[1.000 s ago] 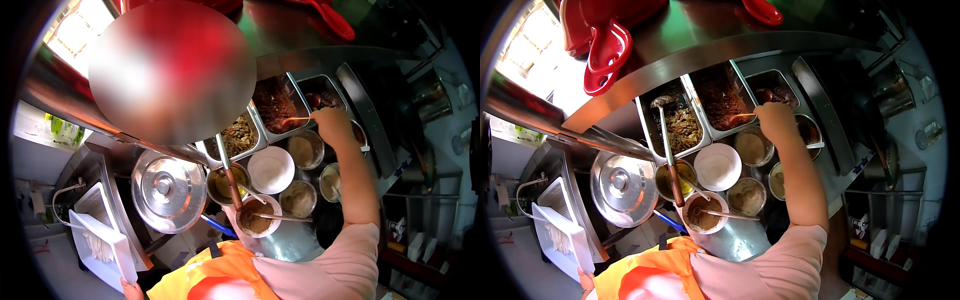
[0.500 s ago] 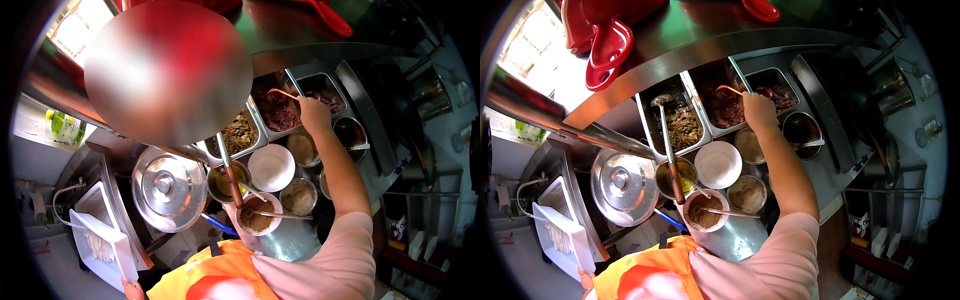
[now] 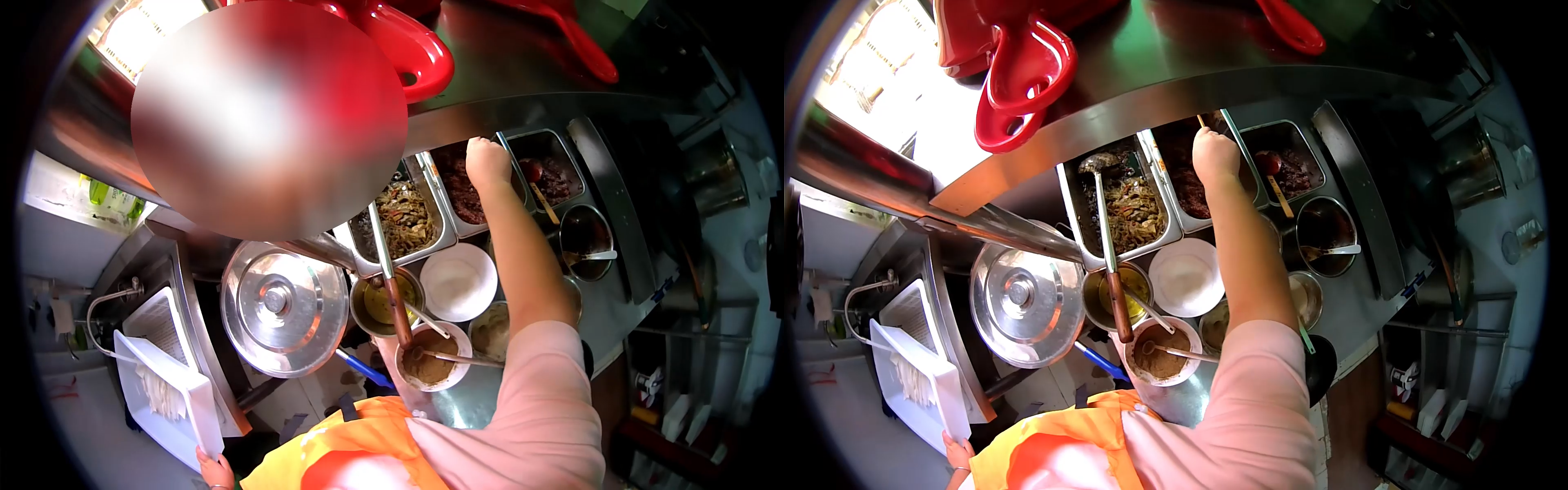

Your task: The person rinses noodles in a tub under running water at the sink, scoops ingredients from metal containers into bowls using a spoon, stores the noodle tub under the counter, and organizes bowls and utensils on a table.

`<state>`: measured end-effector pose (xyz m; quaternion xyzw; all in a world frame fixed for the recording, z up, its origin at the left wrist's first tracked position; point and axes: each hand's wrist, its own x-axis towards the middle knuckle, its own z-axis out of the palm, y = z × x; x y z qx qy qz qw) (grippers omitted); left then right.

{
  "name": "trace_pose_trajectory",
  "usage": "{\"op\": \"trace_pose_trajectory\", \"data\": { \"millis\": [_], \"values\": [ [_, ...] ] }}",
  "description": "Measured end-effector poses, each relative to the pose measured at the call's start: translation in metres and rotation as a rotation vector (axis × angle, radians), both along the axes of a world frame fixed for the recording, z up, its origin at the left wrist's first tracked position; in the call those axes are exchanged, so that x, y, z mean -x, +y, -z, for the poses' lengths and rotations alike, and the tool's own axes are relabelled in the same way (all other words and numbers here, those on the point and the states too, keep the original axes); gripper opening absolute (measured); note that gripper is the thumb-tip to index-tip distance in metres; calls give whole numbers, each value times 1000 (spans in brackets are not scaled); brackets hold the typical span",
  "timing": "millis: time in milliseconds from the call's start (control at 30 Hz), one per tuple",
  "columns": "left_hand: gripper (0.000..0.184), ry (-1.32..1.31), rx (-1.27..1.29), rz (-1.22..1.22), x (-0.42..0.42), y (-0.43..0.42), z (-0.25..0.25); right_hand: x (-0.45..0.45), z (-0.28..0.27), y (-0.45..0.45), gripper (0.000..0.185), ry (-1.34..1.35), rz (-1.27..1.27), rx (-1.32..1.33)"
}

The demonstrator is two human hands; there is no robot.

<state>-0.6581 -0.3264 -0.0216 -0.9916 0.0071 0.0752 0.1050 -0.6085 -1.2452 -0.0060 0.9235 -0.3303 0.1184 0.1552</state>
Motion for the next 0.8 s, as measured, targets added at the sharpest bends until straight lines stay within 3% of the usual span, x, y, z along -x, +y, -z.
{"op": "trace_pose_trajectory", "data": {
  "millis": [167, 400, 800],
  "values": [
    [68, -105, 41, 112, -2, -6, 2, 4, 15, -12, 16, -147, 44, -408],
    [68, -73, 45, 77, 5, -2, 2, 48, -17, 5, 24, -121, -260, -370],
    [72, -30, 13, 47, 3, 7, 5, 156, -69, 29, 27, -239, -168, -341]
  ]
}}
